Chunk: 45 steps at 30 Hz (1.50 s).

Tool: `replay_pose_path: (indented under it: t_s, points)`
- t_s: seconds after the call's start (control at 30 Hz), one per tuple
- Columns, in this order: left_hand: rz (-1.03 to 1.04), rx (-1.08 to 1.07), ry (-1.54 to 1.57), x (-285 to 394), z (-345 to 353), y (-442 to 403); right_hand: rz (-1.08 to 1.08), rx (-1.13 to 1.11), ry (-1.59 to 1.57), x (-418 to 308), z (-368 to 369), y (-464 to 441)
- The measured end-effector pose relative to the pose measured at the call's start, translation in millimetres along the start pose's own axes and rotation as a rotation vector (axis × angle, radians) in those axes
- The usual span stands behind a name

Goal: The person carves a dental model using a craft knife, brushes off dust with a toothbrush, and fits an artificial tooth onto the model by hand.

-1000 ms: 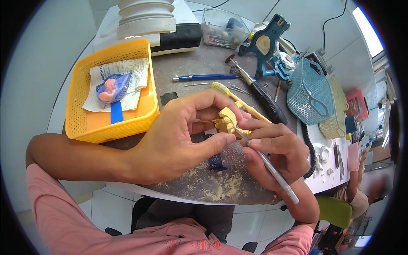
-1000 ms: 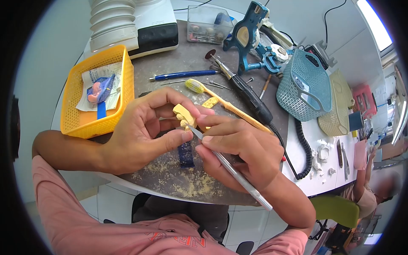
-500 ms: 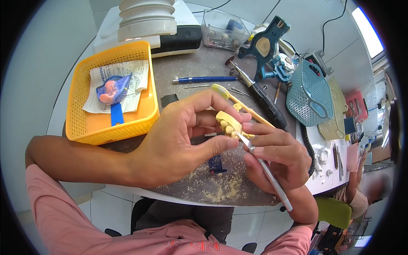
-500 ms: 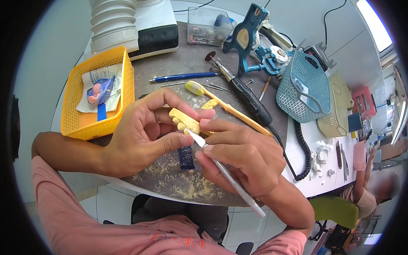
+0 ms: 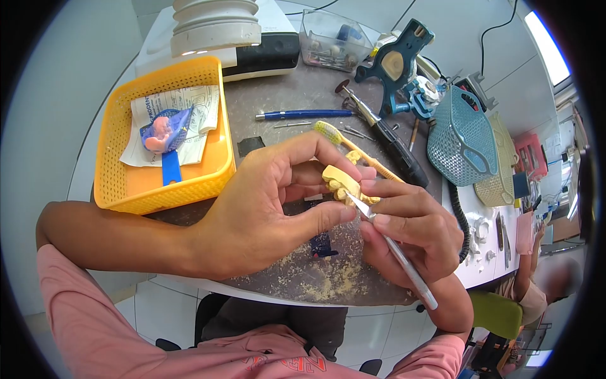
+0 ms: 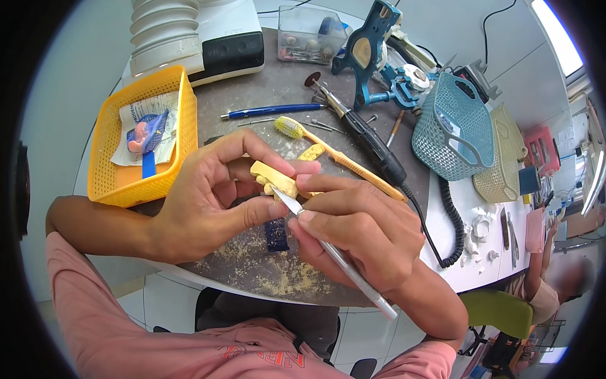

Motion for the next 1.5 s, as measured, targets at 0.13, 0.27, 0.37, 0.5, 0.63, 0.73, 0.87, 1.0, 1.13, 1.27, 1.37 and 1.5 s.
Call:
replay_pose_path:
  t_s: [0.13,0.27,0.37,0.5,0.63,0.73,0.87,1.0,1.13,1.27,1.37,1.5]
  points:
    - [0.013,0.002,-0.015,0,-1,-1,0.002,-0.011,-0.003,3,0,1]
    - [0.039,-0.027,-0.056,2,1,-1,0.012,-0.004,-0.031,3,-1,2]
    - [0.030,-0.037,-0.006,0,3,-1,0.024,0.015,-0.083,4,-3,3]
    - [0.035,-0.054,-0.021,3,5,-1,0.040,-0.123,-0.108,0,1,2]
    - [0.055,-0.045,-0.039,4,3,-1,0.039,-0.130,-0.085,2,4,3]
    - [0.075,-0.058,-0.063,5,5,-1,0.041,-0.115,-0.099,4,6,5]
    - [0.036,-0.048,-0.065,4,4,-1,0.046,0.030,-0.125,6,-4,4]
    - [0.053,-0.049,-0.098,6,4,-1,0.036,0.001,-0.109,4,-2,4]
    - [0.076,-0.052,-0.133,8,3,-1,0.044,-0.105,-0.110,2,4,2]
    - [0.071,-0.048,-0.139,7,3,-1,0.039,-0.105,-0.065,2,5,1]
    - [0.072,-0.037,-0.128,5,3,-2,0.061,-0.103,-0.080,3,5,2]
    - [0.022,-0.007,-0.036,1,1,-1,0.081,-0.039,-0.191,9,0,8]
Point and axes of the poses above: each hand's wrist, its own y-axis away from the middle knuckle, its own z-axis out of the palm, x = y × z, the point moved 10 cm from there along -y, towards the middle knuckle, and after that the axes turned 4 degrees about -x, right-handed, at the moved point
